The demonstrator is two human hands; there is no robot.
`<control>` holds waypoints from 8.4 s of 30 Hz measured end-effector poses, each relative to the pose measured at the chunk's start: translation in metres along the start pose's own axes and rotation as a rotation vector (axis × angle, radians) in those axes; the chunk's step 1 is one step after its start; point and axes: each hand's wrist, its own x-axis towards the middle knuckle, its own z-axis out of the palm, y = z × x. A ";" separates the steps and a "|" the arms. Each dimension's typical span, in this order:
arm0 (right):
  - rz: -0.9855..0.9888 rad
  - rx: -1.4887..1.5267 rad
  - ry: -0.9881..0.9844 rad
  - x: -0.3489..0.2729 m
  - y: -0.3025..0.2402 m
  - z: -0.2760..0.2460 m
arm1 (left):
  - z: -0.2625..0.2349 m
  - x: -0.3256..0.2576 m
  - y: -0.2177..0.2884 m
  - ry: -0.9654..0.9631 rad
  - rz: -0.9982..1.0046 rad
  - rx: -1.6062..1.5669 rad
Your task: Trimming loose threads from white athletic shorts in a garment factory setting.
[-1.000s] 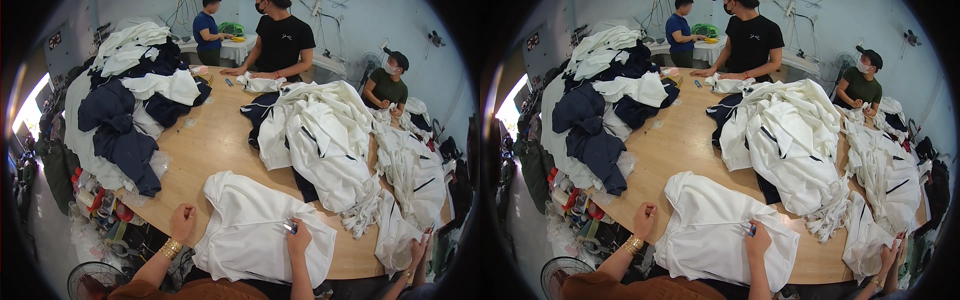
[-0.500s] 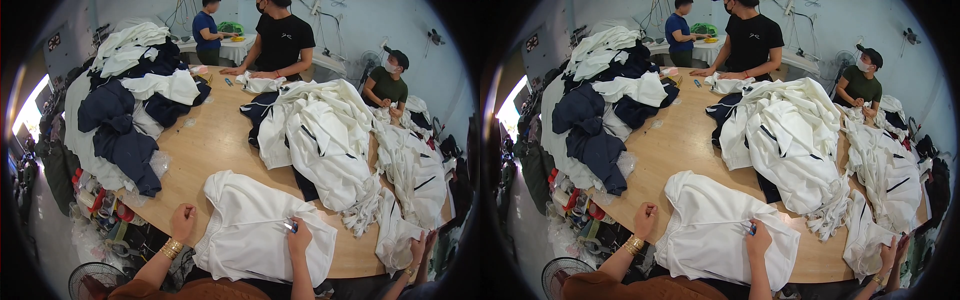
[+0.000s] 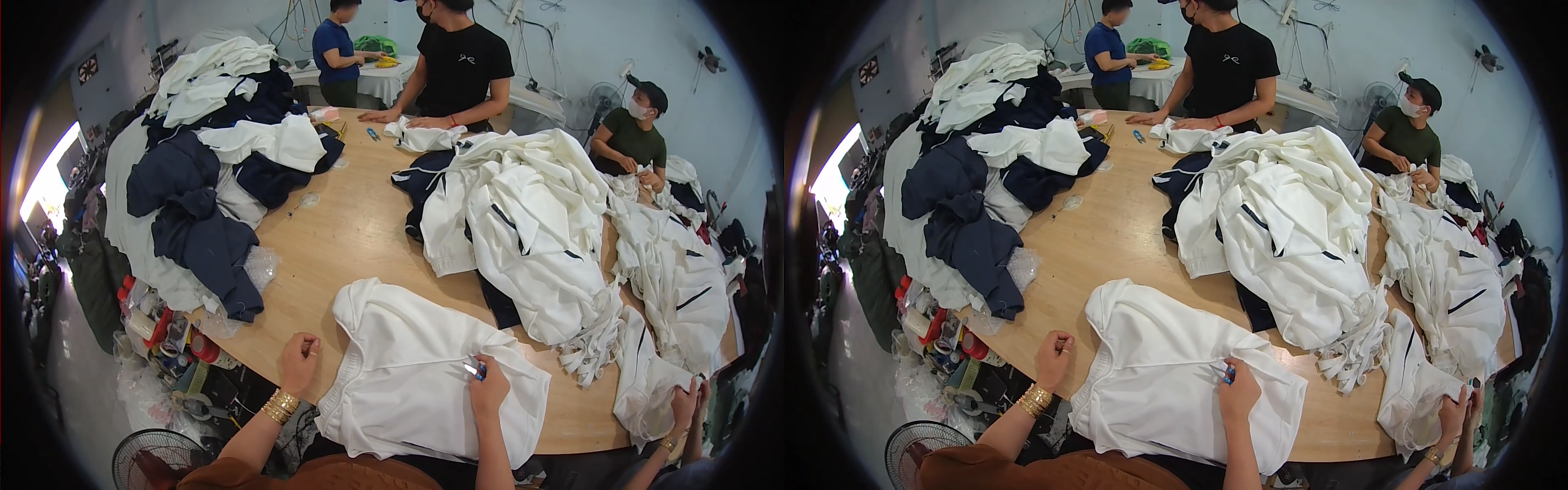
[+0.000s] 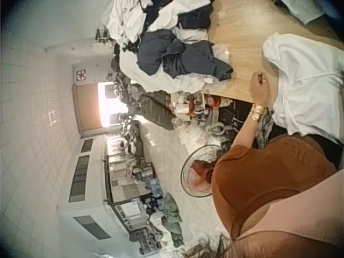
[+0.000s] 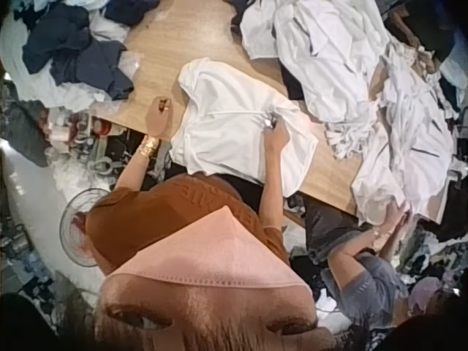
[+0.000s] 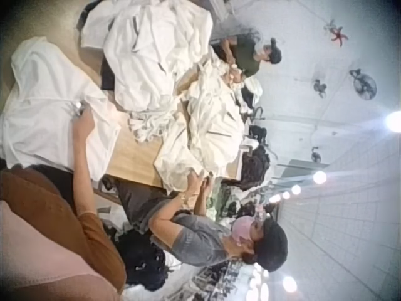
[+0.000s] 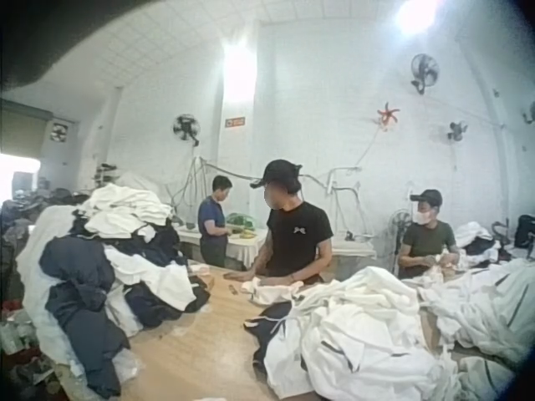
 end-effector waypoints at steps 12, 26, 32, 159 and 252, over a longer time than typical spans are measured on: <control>0.046 -0.064 -0.055 -0.002 0.000 -0.005 | 0.001 -0.003 0.001 -0.031 -0.026 -0.013; -0.004 0.148 0.019 0.086 0.032 -0.034 | 0.024 0.033 0.035 -0.415 -0.558 -0.750; -0.042 0.098 -0.191 0.085 0.046 -0.033 | 0.030 0.026 0.058 -0.479 -0.525 -0.718; 0.501 0.482 -0.570 0.025 -0.043 -0.179 | 0.042 0.027 0.103 -0.778 -0.730 -0.794; 0.325 0.032 0.192 -0.076 0.049 -0.136 | -0.020 0.013 0.087 -0.371 0.419 0.128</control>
